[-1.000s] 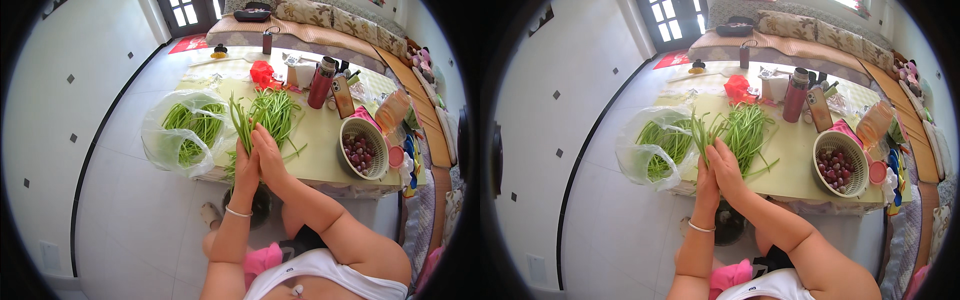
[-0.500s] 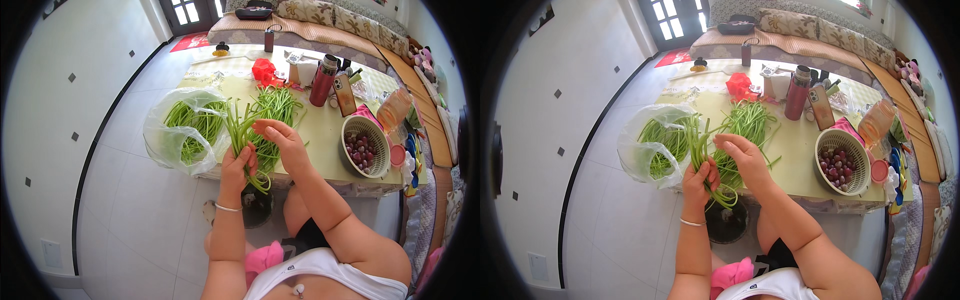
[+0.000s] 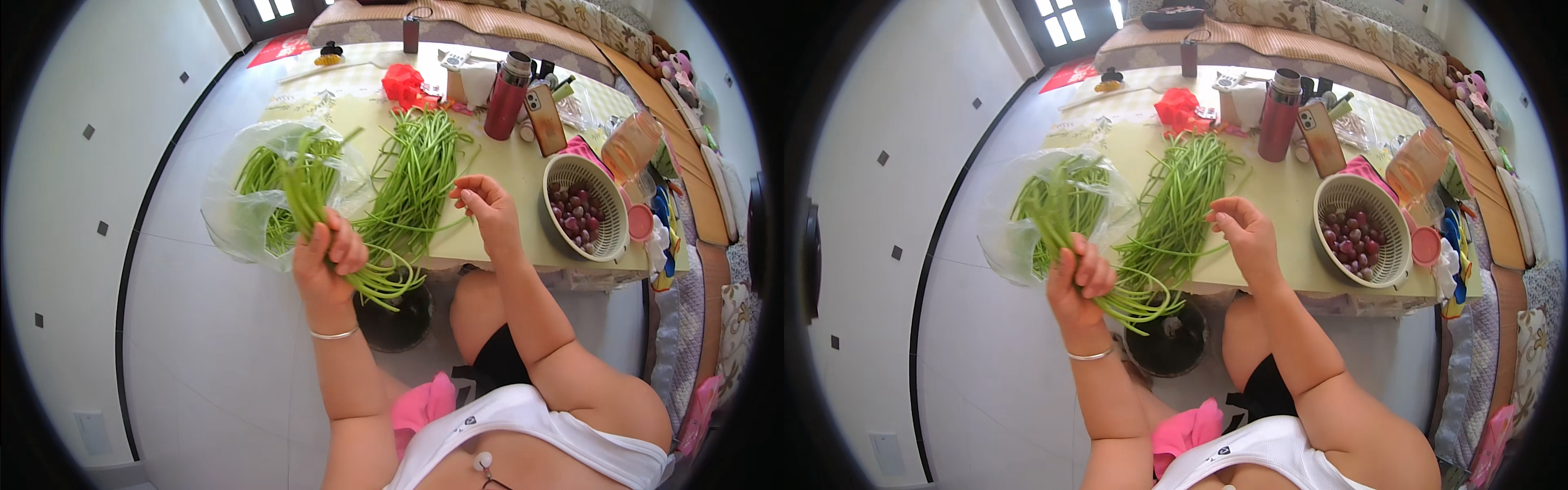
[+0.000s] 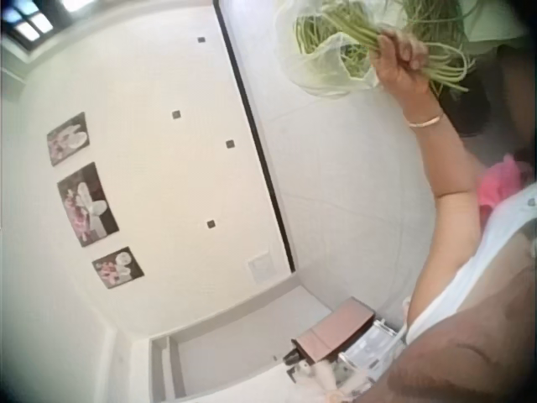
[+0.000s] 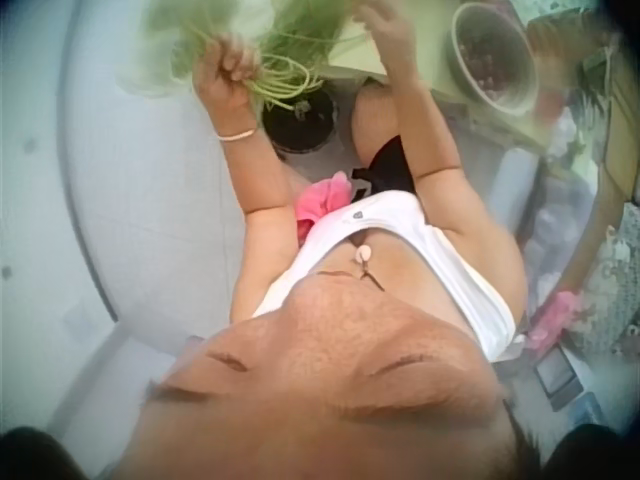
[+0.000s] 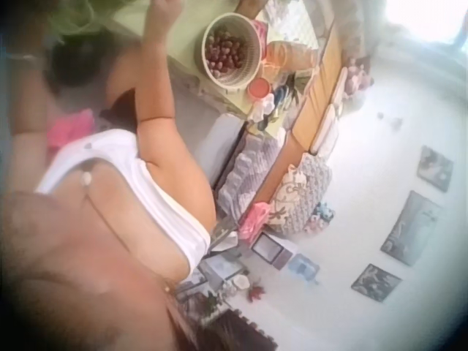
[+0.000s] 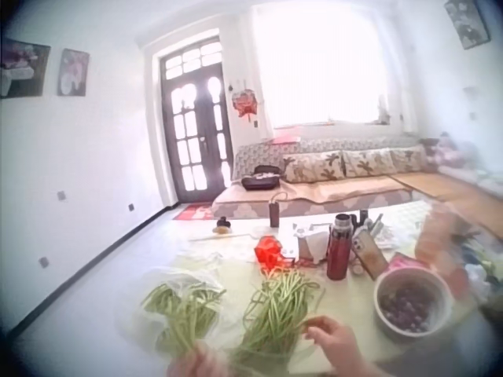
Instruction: The person handles a bunch of long green vegetables by hand and peels grapes one at a time, placing them into a small bowl.
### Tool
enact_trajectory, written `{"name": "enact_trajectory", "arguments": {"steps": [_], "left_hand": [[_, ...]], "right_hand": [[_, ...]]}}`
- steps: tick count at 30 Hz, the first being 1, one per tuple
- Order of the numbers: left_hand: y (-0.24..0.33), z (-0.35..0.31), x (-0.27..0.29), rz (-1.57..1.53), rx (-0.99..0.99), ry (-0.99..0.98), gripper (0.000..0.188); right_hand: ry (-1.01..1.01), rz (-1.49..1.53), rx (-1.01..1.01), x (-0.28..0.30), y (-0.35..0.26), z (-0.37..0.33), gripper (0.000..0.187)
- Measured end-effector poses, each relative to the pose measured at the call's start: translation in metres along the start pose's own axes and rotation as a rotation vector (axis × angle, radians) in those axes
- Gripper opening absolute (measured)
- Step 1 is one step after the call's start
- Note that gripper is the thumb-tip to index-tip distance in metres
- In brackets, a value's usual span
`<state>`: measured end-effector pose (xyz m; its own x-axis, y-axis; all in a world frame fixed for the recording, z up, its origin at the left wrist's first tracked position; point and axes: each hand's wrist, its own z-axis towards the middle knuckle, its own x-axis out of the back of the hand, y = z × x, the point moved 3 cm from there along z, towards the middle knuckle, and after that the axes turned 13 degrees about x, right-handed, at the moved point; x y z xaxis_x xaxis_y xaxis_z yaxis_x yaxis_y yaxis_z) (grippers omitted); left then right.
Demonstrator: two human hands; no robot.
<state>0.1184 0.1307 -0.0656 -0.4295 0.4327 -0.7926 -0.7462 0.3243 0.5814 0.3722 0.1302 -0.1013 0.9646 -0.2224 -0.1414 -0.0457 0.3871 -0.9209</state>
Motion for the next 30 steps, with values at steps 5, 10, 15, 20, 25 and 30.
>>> {"name": "enact_trajectory", "arguments": {"steps": [5,10,15,20,25,30], "left_hand": [[0.020,-0.014,-0.013,-0.029,-0.008,0.012,0.023],[0.018,-0.016,-0.018,0.164,0.020,0.121,0.022],[0.002,-0.008,-0.014,0.368,0.013,0.352,0.017],[-0.021,0.006,-0.028,0.557,0.075,0.421,0.022],[-0.033,0.007,-0.034,0.453,0.224,0.403,0.024],[0.003,-0.013,-0.025,0.542,0.099,0.703,0.022]], "right_hand": [[-0.239,-0.738,0.089,0.022,0.015,-0.017,0.013],[-0.352,-1.082,0.214,0.014,0.028,-0.025,0.015],[-0.190,-0.995,0.539,-0.002,-0.021,-0.019,0.013],[-0.191,-0.811,0.831,-0.035,-0.063,-0.018,0.020],[-0.249,-0.652,0.865,-0.067,-0.065,-0.016,0.030],[-0.213,-0.447,0.678,-0.070,-0.054,-0.019,0.039]]}}
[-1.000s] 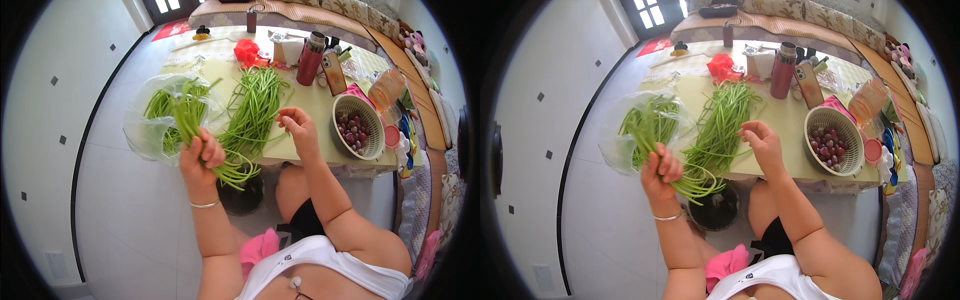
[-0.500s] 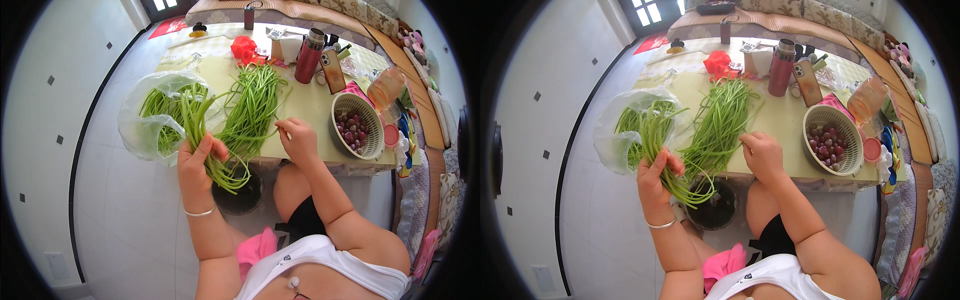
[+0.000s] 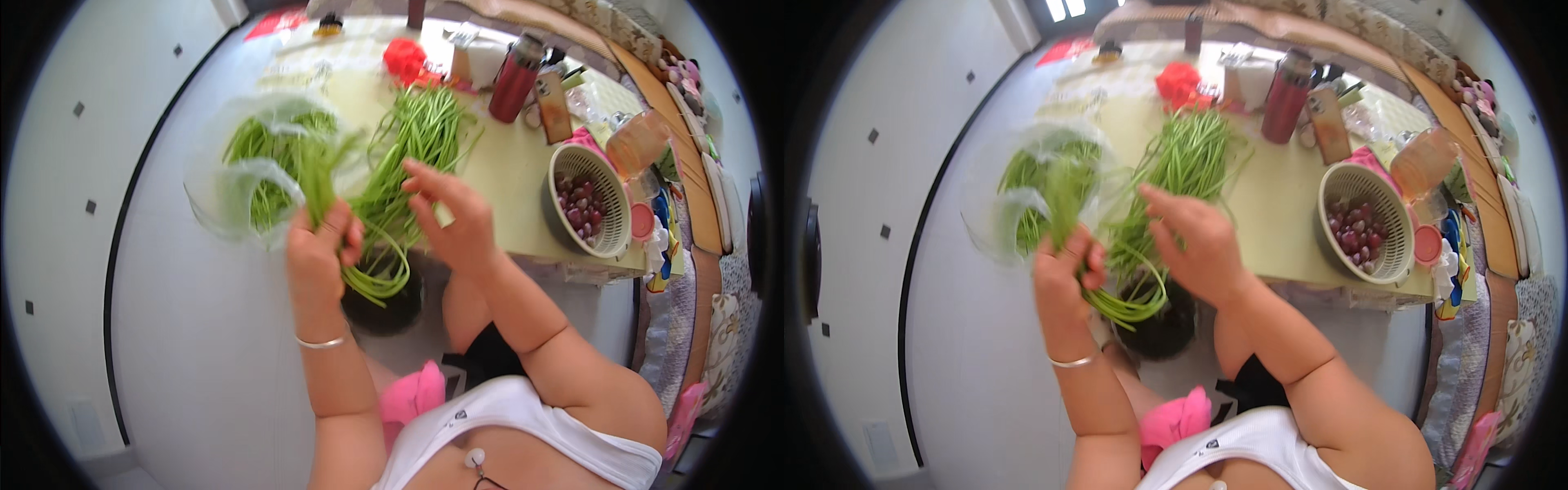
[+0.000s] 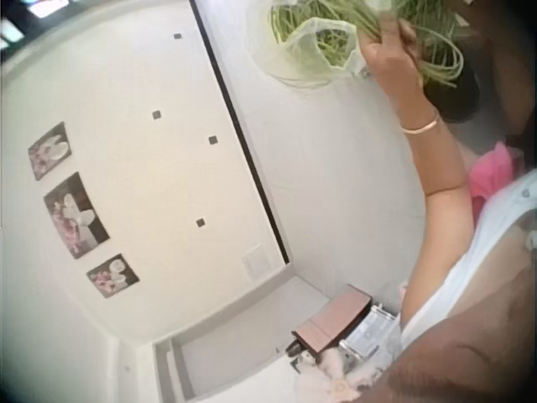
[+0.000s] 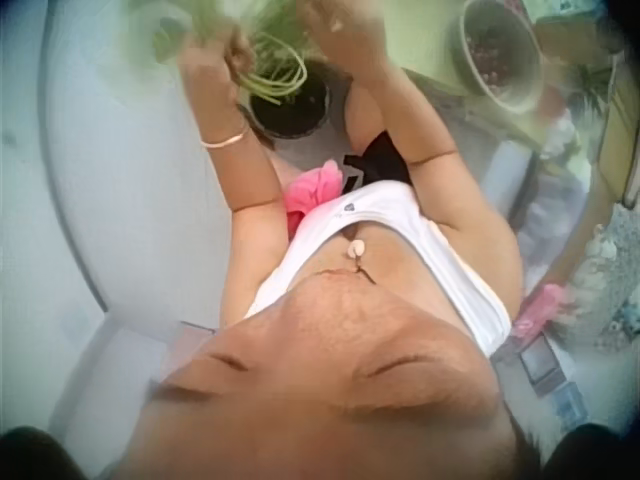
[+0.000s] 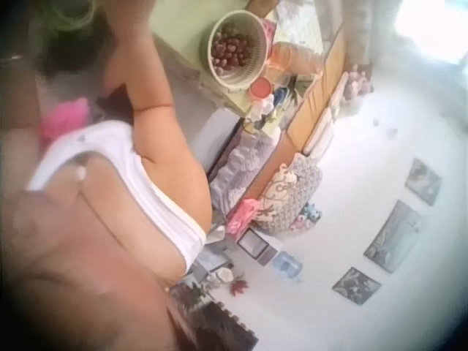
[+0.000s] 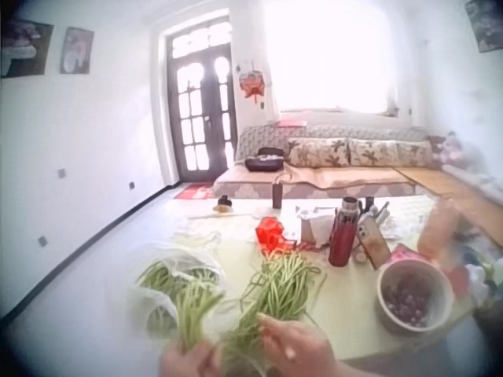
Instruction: The person handles a bunch of long green vegetables by hand and peels grapes one at a time, placing them into a small bowl.
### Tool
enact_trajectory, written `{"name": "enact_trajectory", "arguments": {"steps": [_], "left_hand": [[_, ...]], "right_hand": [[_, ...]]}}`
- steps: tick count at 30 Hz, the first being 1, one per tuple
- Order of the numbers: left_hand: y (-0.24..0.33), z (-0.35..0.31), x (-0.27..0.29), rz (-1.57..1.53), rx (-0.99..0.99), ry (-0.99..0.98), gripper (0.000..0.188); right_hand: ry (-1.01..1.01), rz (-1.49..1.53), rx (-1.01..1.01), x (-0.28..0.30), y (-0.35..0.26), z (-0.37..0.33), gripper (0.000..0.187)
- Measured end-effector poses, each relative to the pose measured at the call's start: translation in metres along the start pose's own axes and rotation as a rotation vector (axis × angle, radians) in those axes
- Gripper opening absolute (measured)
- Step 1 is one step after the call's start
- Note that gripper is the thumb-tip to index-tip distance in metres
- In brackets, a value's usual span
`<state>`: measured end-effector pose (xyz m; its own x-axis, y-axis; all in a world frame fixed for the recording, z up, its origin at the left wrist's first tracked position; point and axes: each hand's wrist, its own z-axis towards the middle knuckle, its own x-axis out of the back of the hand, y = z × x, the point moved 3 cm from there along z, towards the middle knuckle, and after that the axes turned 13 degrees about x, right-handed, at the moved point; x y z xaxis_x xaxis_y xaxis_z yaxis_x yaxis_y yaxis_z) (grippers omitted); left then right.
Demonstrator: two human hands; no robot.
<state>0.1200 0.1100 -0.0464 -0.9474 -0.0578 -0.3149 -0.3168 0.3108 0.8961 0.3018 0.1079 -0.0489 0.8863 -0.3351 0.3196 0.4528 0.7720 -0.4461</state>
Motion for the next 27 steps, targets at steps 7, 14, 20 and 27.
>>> {"name": "enact_trajectory", "arguments": {"steps": [7,14,20,27], "left_hand": [[0.036,-0.040,0.051,0.089,-0.302,0.247,0.032],[0.043,-0.045,0.064,0.169,-0.389,0.421,0.026],[0.041,-0.039,0.059,0.115,-0.416,0.382,0.020],[0.040,-0.039,0.050,-0.003,-0.430,0.381,0.014]], "right_hand": [[0.002,0.164,-0.272,-0.016,0.026,-0.048,0.018],[-0.024,0.173,-0.228,-0.033,0.027,-0.053,0.017],[0.074,0.103,-0.315,-0.018,0.041,-0.050,0.017],[0.223,0.038,-0.478,0.019,0.100,-0.043,0.017]]}}
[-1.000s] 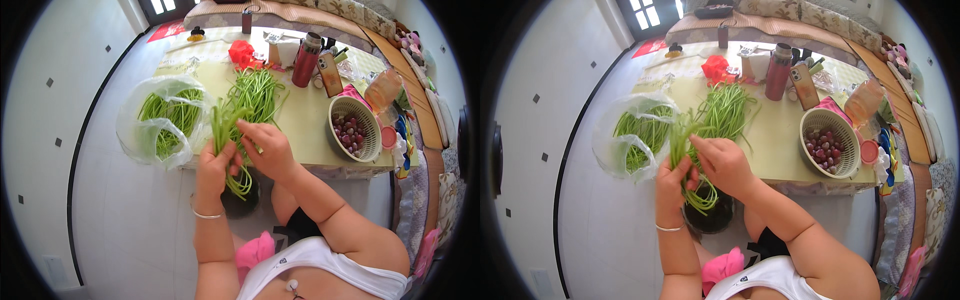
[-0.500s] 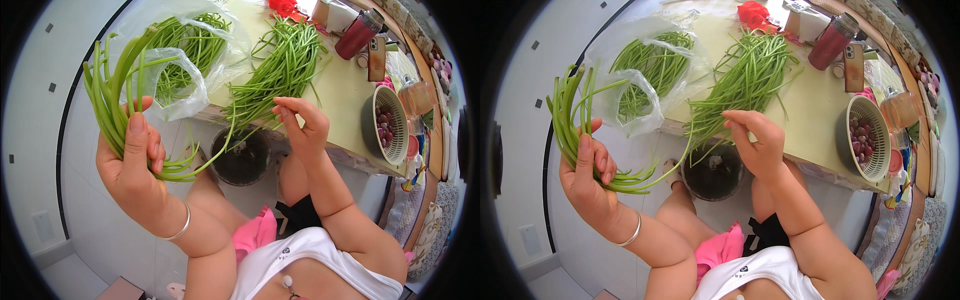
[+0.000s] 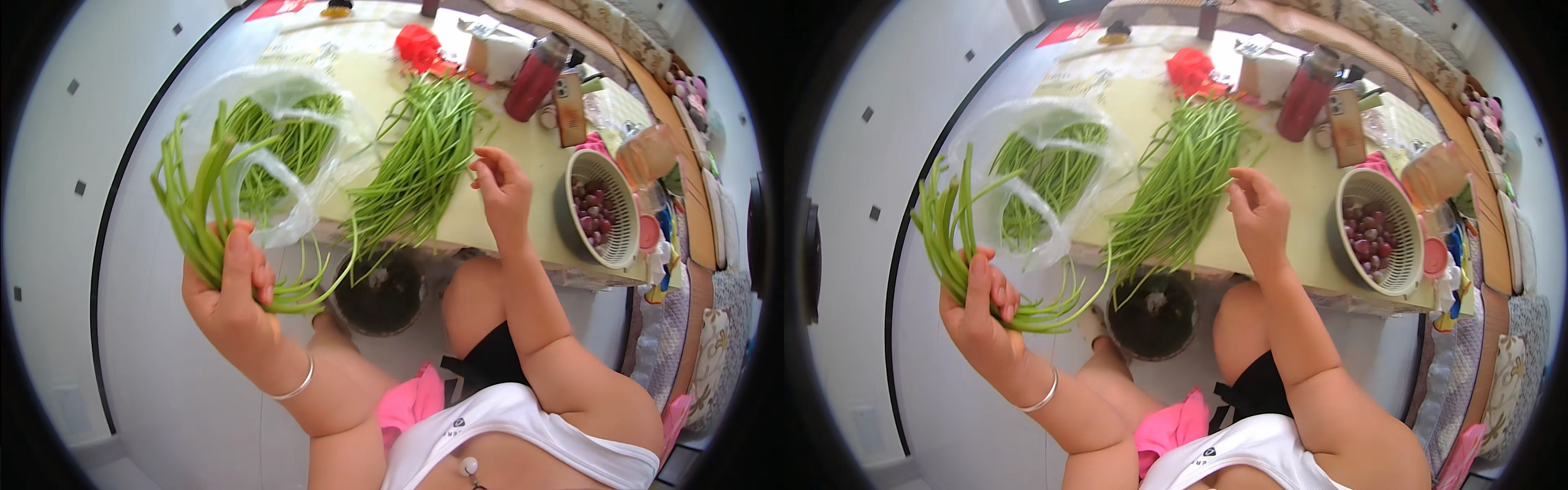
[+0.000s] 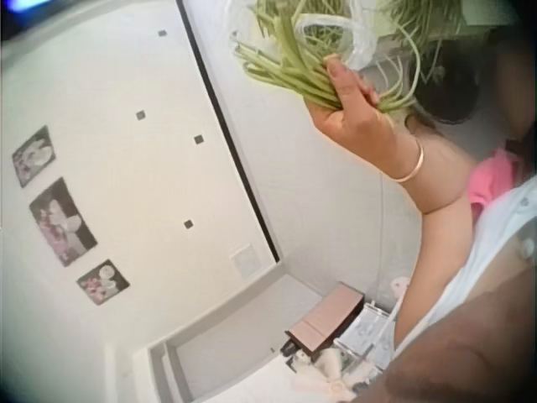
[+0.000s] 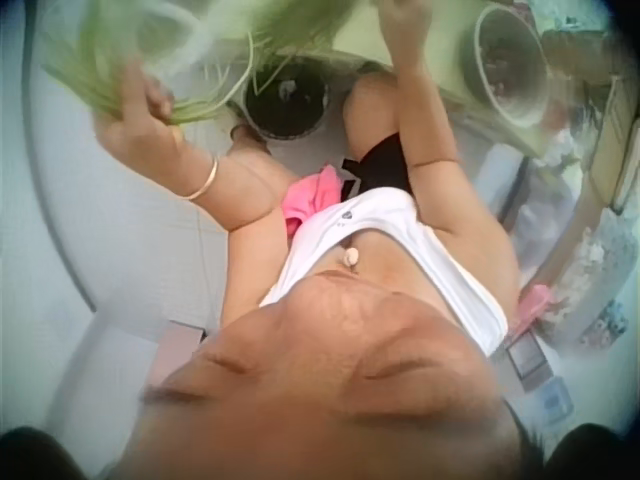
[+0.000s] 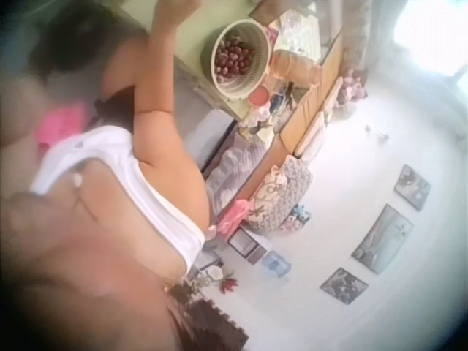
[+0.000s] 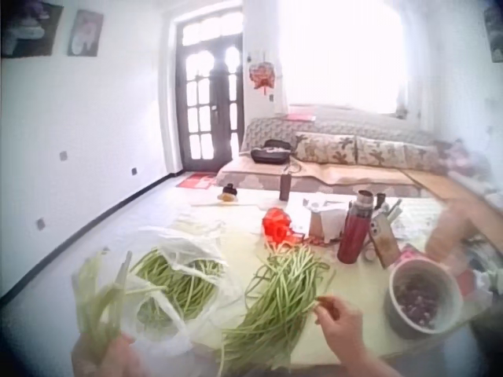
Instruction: The person handles a bunch of long green vegetables by hand and peels grapes one at a time, placing them into a small bowl.
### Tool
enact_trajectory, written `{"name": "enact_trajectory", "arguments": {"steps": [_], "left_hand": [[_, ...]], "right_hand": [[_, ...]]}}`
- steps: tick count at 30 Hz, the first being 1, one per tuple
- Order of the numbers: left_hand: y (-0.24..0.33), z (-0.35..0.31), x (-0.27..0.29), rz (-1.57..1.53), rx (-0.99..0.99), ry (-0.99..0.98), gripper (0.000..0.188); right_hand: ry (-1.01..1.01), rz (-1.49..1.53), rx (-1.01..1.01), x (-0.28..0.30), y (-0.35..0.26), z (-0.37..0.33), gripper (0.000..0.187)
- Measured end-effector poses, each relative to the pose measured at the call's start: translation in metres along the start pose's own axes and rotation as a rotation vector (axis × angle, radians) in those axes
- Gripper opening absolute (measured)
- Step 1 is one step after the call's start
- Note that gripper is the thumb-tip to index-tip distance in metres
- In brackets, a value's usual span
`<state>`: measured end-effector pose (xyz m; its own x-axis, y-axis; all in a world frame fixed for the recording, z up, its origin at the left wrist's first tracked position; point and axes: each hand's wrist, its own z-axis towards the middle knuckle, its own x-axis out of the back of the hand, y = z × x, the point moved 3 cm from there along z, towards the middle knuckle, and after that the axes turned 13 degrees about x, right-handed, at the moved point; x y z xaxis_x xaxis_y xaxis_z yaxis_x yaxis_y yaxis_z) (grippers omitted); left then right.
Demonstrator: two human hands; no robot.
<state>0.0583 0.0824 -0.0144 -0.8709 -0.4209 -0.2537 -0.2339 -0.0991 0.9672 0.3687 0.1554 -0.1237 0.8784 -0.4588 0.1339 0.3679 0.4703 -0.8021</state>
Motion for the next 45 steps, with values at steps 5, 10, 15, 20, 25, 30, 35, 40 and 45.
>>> {"name": "enact_trajectory", "arguments": {"steps": [5,10,15,20,25,30,35,40,45], "left_hand": [[0.005,0.004,0.009,-0.087,-0.032,0.021,0.012],[-0.001,0.003,0.002,-0.219,0.003,0.018,0.013],[-0.014,-0.002,-0.025,0.064,-0.002,-0.174,0.011],[-0.026,-0.002,-0.042,0.082,-0.113,-0.275,0.018],[-0.042,0.003,-0.048,0.058,-0.038,-0.284,0.016],[-0.056,0.009,-0.061,-0.164,0.270,-0.355,0.012],[-0.072,0.012,-0.088,-0.166,0.398,-0.276,0.016],[-0.085,0.008,-0.091,-0.224,0.433,-0.333,0.017],[-0.111,0.003,-0.116,-0.207,0.321,-0.377,0.014]], "right_hand": [[-0.109,-0.094,-0.086,0.007,0.041,0.042,0.026],[-0.327,-0.434,-0.218,-0.001,0.085,0.079,0.066],[-0.479,-0.699,-0.238,-0.012,0.123,0.120,0.080],[-0.460,-0.476,-0.318,-0.022,0.117,0.119,0.051],[-0.231,0.019,-0.333,-0.012,0.137,0.095,0.024],[0.008,0.312,-0.157,0.000,0.101,0.089,0.011],[-0.034,0.354,-0.190,0.000,0.065,0.085,0.011],[-0.280,0.627,-0.331,-0.018,0.051,0.082,0.026],[-0.355,0.916,-0.361,-0.004,0.033,0.079,0.017]]}}
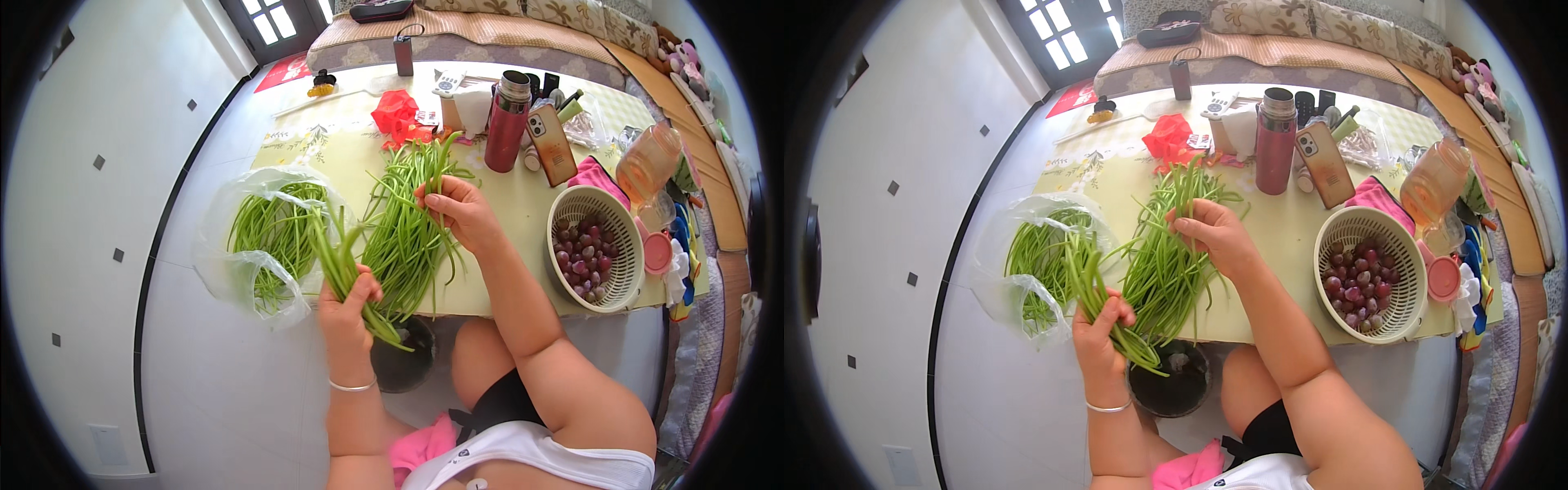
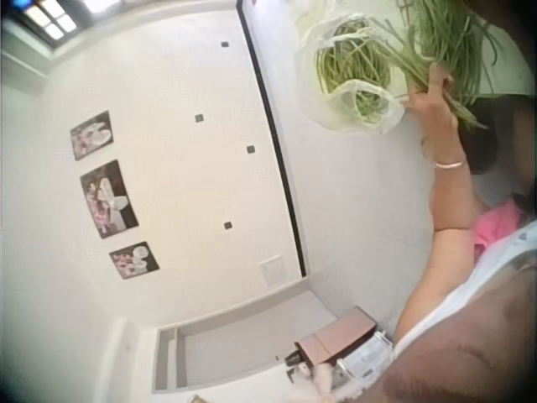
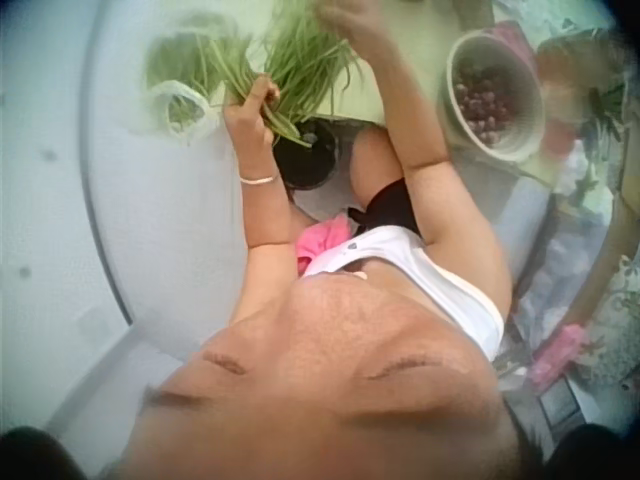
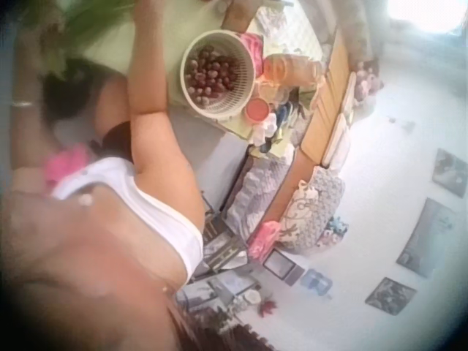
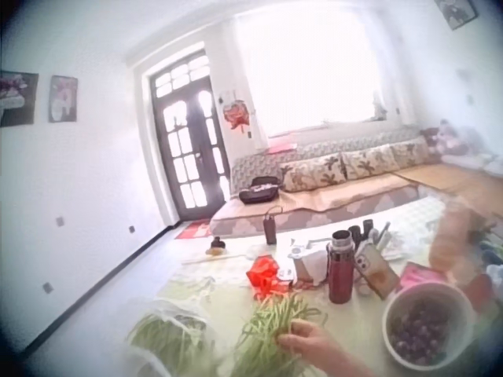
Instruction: The person handles a bunch of long green vegetables by hand and peels grapes one at a time, placing them into a small bowl.
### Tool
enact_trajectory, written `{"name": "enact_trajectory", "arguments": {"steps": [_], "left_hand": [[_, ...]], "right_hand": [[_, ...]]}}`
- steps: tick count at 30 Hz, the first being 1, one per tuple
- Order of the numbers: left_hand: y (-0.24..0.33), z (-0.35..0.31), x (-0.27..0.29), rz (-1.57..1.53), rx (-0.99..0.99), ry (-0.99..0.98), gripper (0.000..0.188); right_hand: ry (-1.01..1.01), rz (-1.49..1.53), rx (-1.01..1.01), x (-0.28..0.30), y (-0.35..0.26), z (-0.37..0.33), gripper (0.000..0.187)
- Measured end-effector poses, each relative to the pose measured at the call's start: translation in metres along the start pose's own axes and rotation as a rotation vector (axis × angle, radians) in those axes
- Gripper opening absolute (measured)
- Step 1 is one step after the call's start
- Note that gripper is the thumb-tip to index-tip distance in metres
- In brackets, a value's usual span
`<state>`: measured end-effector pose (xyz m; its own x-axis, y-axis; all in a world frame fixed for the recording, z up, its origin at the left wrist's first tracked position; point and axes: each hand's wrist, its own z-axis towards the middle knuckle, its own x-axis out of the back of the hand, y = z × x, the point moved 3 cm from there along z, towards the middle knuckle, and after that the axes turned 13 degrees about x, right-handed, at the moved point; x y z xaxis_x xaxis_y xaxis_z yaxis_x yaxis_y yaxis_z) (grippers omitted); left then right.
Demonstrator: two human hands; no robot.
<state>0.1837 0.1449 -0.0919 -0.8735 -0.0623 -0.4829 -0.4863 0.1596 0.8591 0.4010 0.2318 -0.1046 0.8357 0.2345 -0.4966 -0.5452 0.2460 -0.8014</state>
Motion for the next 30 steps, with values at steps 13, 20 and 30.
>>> {"name": "enact_trajectory", "arguments": {"steps": [13,20,30], "left_hand": [[-0.045,0.008,-0.021,0.053,-0.025,-0.119,0.030],[-0.039,0.013,-0.026,0.093,-0.084,-0.113,0.035],[-0.043,0.022,-0.010,-0.154,0.015,-0.015,0.029]], "right_hand": [[-0.126,-0.047,-0.026,-0.041,0.010,-0.018,0.019],[-0.180,-0.087,-0.103,-0.053,0.006,-0.022,0.022],[-0.295,-0.782,0.200,-0.061,0.021,-0.027,0.020]]}}
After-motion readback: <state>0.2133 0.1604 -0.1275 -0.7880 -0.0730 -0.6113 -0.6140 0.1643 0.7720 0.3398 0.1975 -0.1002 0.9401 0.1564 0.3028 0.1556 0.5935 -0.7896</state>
